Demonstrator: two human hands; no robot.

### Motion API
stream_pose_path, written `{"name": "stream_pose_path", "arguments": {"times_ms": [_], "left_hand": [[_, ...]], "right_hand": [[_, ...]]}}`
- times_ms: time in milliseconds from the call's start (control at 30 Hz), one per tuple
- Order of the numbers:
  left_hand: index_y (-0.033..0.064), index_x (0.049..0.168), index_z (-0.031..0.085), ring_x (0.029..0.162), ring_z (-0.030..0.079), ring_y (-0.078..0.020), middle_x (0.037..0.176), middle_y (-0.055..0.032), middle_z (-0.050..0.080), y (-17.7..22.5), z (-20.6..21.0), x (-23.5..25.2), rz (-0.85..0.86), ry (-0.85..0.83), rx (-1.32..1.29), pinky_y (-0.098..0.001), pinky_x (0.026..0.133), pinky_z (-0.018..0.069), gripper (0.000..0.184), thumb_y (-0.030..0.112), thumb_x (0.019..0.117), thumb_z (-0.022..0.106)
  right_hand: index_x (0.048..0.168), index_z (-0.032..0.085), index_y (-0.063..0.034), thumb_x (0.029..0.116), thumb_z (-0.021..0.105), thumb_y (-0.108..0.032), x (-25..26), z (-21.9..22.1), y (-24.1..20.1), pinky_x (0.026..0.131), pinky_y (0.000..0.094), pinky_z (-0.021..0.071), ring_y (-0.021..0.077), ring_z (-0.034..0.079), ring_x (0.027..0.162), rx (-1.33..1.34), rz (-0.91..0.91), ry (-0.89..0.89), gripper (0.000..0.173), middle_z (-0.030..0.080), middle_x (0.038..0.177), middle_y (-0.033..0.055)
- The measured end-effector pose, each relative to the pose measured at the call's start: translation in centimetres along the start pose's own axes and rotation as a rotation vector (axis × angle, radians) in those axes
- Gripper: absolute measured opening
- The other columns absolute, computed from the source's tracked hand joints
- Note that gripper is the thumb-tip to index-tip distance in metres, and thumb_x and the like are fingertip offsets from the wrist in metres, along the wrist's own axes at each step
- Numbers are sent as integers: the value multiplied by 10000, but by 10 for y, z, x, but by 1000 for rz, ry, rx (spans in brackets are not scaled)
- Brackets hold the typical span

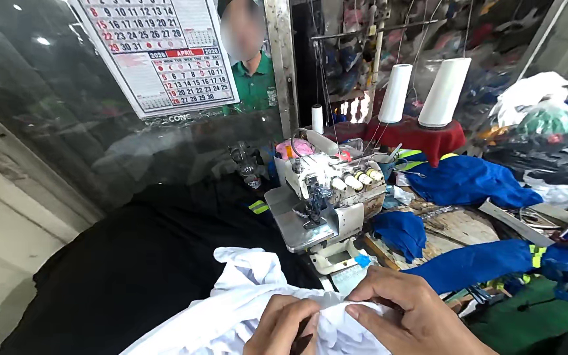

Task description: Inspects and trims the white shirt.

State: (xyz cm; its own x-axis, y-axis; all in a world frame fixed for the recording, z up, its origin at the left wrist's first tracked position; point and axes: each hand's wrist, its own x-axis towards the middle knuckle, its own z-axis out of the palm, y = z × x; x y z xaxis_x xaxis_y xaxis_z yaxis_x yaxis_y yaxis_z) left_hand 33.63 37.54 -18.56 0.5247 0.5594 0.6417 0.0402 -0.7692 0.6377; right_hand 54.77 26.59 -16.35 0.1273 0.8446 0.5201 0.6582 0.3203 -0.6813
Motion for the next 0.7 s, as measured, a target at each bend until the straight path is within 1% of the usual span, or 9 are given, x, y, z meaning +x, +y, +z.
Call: {"name": "stream_pose_path", "arguments": {"times_ms": [67, 133, 200, 300, 400, 500, 600, 700], "left_hand": [[55, 1035, 741, 810, 637, -65, 992, -60, 681, 2, 5, -7, -28, -4, -14, -195, 650, 549, 109, 100, 965, 671], [46, 1053, 732, 827, 646, -73, 1017, -65, 686, 4, 12, -14, -67, -11, -40, -208, 658, 560, 120, 106, 965, 677], [33, 1052, 723, 792, 638, -73, 1026, -79, 681, 5, 21, -24, -97, 14, -69, -202, 620, 548, 158, 140, 937, 739], [25, 983, 704, 754, 610, -72, 1003, -87, 668, 7, 39, -40, -106, 123, -100, -185, 581, 503, 223, 170, 870, 830], [40, 924, 690, 770, 623, -77, 973, -80, 663, 8, 56, -52, -101, 193, -62, -182, 597, 519, 229, 167, 839, 860], [35, 924, 691, 823, 665, -112, 1007, -100, 681, 7, 67, -62, -127, 177, -1, -213, 633, 559, 180, 115, 850, 835], [23, 960, 703, 904, 695, -131, 1054, -118, 701, 5, 70, -66, -155, 178, 11, -226, 696, 594, 116, 56, 878, 778], [25, 973, 692, 944, 681, -124, 1067, -109, 689, 4, 66, -64, -119, 187, -28, -221, 738, 589, 75, 53, 909, 720]], "right_hand": [[995, 753, -141, 984, 690, -270, -3, 2, 0, 650, 214, 524, 38, 605, 762, -28, -12, 4, 144, 668, 865, -21], [998, 754, -142, 985, 687, -264, -7, 1, 2, 669, 215, 530, 40, 616, 784, -35, -3, -1, 140, 676, 876, -23], [1006, 754, -134, 987, 685, -247, -15, -2, 6, 670, 213, 539, 41, 624, 796, -21, 13, -7, 135, 684, 895, -17], [1019, 757, -123, 985, 688, -224, -26, -6, 15, 658, 210, 537, 46, 620, 785, 8, 21, -6, 127, 676, 894, -7], [1043, 762, -117, 984, 690, -212, -37, -8, 23, 653, 202, 530, 51, 608, 778, 36, 16, -4, 133, 654, 875, 4], [1059, 772, -130, 971, 712, -204, -46, -9, 29, 639, 186, 502, 47, 593, 769, 41, 2, -2, 129, 644, 874, 10], [1072, 771, -158, 957, 739, -206, -53, -8, 33, 604, 150, 481, 27, 576, 742, 18, 5, 1, 129, 624, 885, 15], [1071, 774, -142, 959, 730, -176, -60, -5, 36, 594, 175, 474, 55, 568, 729, -10, 1, 28, 125, 614, 878, 42]]}}
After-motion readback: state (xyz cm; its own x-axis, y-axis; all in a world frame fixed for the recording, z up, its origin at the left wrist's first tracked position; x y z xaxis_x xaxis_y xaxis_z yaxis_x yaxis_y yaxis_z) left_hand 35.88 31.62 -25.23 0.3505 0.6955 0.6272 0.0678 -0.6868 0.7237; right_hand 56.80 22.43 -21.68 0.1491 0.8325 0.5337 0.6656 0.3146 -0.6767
